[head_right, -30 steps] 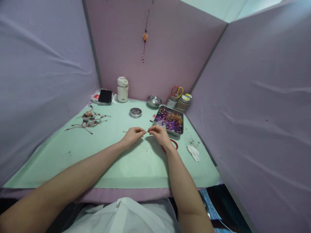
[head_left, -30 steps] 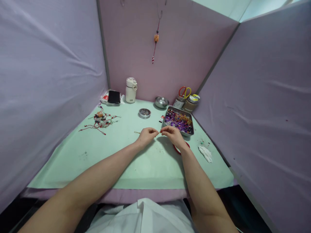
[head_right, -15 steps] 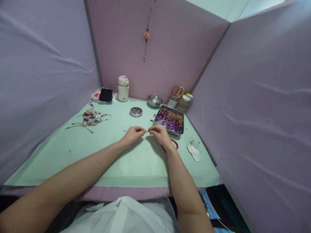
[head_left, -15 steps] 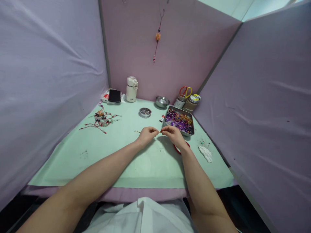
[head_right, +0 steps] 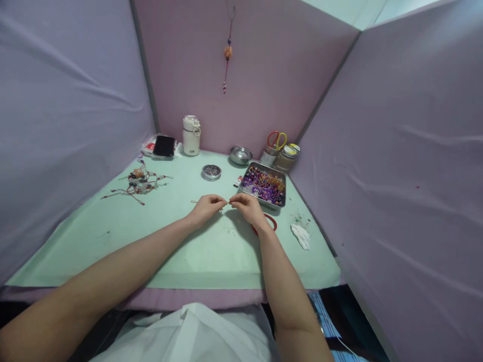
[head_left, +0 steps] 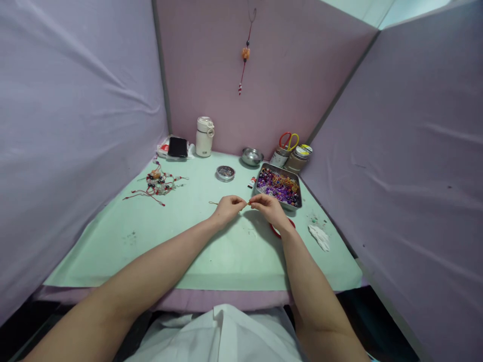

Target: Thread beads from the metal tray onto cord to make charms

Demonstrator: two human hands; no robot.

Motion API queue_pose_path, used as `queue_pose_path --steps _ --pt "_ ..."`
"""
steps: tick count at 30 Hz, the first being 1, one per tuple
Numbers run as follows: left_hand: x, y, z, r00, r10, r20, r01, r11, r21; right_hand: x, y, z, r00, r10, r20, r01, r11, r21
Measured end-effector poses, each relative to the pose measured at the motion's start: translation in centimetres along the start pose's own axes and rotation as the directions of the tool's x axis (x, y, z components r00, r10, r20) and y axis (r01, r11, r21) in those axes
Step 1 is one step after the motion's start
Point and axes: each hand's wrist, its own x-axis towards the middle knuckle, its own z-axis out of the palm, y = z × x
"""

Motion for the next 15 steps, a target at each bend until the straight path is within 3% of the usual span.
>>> queue_pose_path --steps 15 --pt "0.07 -0.12 0.10 1.000 -0.006 0.002 0.006 1.000 -0.028 0.05 0.18 0.14 1.000 -0.011 0.019 0.012 1.000 -0.021"
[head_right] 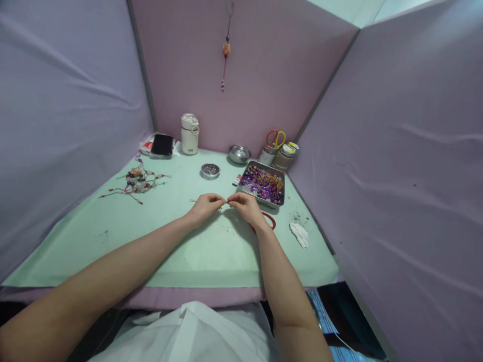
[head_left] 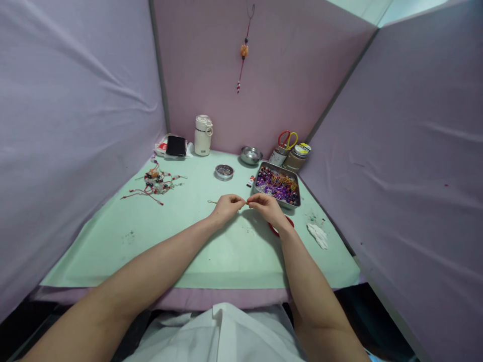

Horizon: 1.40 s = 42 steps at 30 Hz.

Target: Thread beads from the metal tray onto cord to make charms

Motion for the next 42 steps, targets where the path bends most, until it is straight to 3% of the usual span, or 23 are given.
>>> queue_pose_path --steps 19,42 --pt "-0.04 0.05 0.11 1.000 0.019 -0.017 -0.019 1.000 0.020 0.03 0.10 0.13 1.000 0.011 -0.005 -0.011 1.000 0.029" --pt "-0.20 0.60 0.01 1.000 0.004 0.002 -0.004 0.998 0.061 -0.10 0.09 0.32 0.999 -0.043 -0.006 0.042 0.995 -0.090"
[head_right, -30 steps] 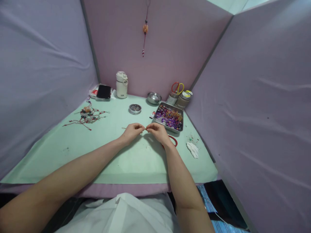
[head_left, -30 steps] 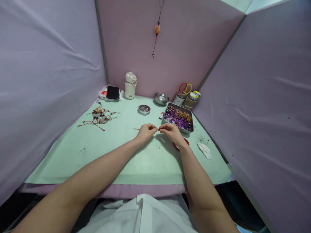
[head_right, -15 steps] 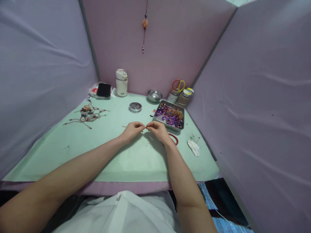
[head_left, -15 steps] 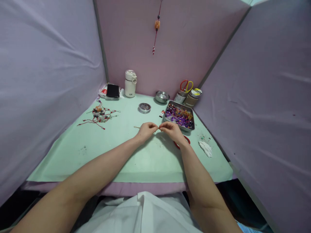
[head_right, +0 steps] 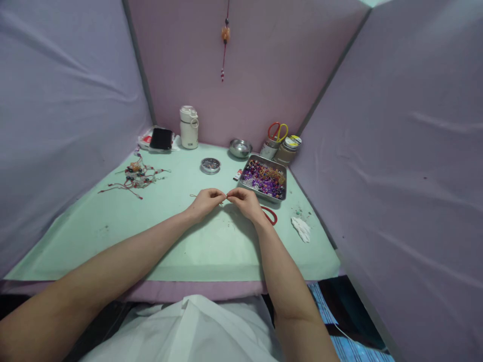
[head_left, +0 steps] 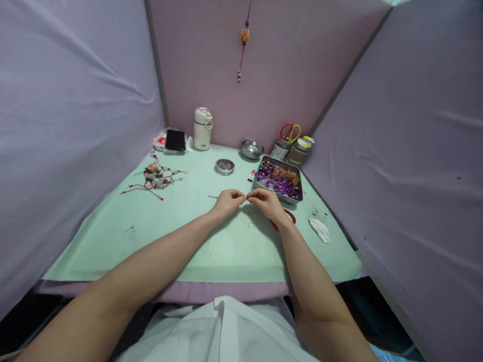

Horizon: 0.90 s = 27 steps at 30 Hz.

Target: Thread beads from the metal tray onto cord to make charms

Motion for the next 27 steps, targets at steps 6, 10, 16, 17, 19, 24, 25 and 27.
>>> queue_pose_path --steps 6,10,16,17,19,24,25,27 --pt "0.00 -0.12 -0.01 1.000 -0.009 0.007 0.009 1.000 0.004 0.03 0.30 0.15 1.000 -0.020 -0.010 0.020 1.000 -0.020" --pt "-0.13 0.10 -0.01 1.000 -0.003 0.016 0.003 1.000 0.007 0.05 0.49 0.10 0.999 -0.031 -0.012 0.031 0.999 -0.021" --pt "0.08 -0.32 0.00 0.999 0.023 0.029 -0.023 1.000 -0.019 0.08 0.13 -0.02 0.998 0.002 -0.061 -0.002 1.000 0.010" --pt "0.13 -0.41 0.00 0.999 0.048 0.026 -0.048 0.999 -0.006 0.09 0.09 -0.02 0.998 0.008 -0.062 -0.007 1.000 0.017" --pt "0.20 -0.47 -0.05 0.995 0.096 0.020 -0.096 0.995 0.029 0.09 0.10 -0.01 0.998 0.009 -0.058 -0.008 1.000 0.021" --pt "0.11 -0.22 -0.20 0.992 0.125 0.024 -0.127 0.985 0.113 0.05 0.26 0.01 0.999 -0.012 -0.050 0.013 1.000 0.009" --pt "0.09 -0.18 -0.20 0.992 0.122 0.024 -0.124 0.986 0.115 0.05 0.28 0.01 0.999 -0.015 -0.051 0.016 1.000 0.008" --pt "0.09 -0.18 -0.13 0.994 0.108 0.024 -0.110 0.989 0.098 0.05 0.35 0.03 0.998 -0.026 -0.049 0.026 1.000 0.008"
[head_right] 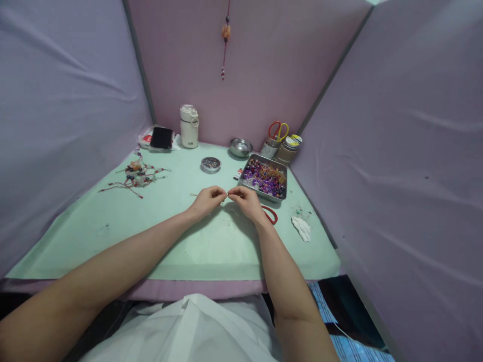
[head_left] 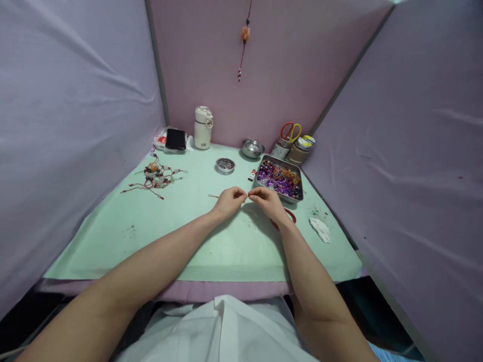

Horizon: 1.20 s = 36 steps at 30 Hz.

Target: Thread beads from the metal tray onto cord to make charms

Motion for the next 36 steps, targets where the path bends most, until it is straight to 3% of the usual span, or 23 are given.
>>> queue_pose_path --steps 12,27,36 --pt "-0.03 0.36 0.07 0.994 -0.107 0.035 0.111 0.985 -0.129 0.08 0.35 0.06 0.999 0.004 -0.032 -0.003 0.999 0.032" --pt "0.02 0.40 -0.08 0.996 -0.071 0.056 0.075 0.995 -0.072 -0.10 -0.11 0.12 1.000 -0.030 0.005 0.030 1.000 0.001" --pt "0.09 0.28 -0.34 0.965 -0.160 0.208 0.217 0.933 -0.289 -0.02 0.51 0.13 0.997 -0.081 0.006 0.081 0.996 -0.048"
